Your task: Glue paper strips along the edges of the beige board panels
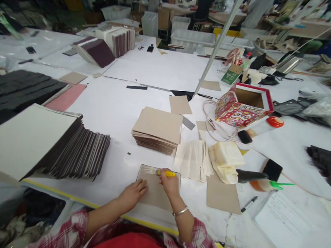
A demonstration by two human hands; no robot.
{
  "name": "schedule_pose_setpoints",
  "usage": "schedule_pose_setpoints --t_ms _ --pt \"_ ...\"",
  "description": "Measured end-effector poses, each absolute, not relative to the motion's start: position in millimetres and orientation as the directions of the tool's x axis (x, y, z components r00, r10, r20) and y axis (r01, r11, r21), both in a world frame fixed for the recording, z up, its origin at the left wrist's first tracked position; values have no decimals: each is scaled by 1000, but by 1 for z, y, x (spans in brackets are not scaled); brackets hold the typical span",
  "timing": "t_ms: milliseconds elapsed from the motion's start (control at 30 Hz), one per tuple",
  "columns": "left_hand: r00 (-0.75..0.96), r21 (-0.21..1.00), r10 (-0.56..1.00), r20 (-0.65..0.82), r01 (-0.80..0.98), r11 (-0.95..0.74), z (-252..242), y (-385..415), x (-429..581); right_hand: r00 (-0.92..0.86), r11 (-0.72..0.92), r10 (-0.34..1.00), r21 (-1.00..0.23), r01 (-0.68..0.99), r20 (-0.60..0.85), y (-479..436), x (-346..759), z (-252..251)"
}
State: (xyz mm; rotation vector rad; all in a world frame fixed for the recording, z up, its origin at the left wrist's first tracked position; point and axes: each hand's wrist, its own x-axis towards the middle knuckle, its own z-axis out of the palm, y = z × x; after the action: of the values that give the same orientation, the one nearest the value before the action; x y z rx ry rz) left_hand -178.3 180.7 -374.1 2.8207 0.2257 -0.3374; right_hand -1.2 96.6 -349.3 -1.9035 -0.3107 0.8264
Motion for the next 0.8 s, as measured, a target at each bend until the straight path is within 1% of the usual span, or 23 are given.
schedule_pose_setpoints --t_ms 67,167,267,333,400,433,500,600,800 --pt "961 260 121 -249 187 -947 -372 181 -179 784 -509 477 -852 -122 -397 66 19 -346" --pt "957 256 122 -263 192 -948 -363 181 -175 838 -558 416 -827 -73 -354 25 41 -333" --pt "921 293 143 -362 258 -921 -348 185 -151 871 -552 390 -833 -39 -300 3 48 -320" --pt "900 359 196 -390 345 -867 -337 186 -117 897 -518 366 -855 -25 -248 -3 46 -314" --pt "893 428 282 -351 421 -800 -329 184 -72 924 -472 330 -881 -13 -190 -8 42 -310" --pt "883 443 330 -333 455 -772 -328 181 -48 935 -449 314 -893 -5 -163 -11 40 -308" --pt "845 448 425 -325 534 -717 -332 173 -2 942 -407 312 -913 18 -120 -19 37 -308" --pt "775 445 533 -339 632 -635 -349 159 42 931 -358 356 -932 55 -81 -34 37 -310" --pt "680 480 654 -332 718 -503 -379 155 48 940 -371 337 -926 72 -62 -58 41 -313"
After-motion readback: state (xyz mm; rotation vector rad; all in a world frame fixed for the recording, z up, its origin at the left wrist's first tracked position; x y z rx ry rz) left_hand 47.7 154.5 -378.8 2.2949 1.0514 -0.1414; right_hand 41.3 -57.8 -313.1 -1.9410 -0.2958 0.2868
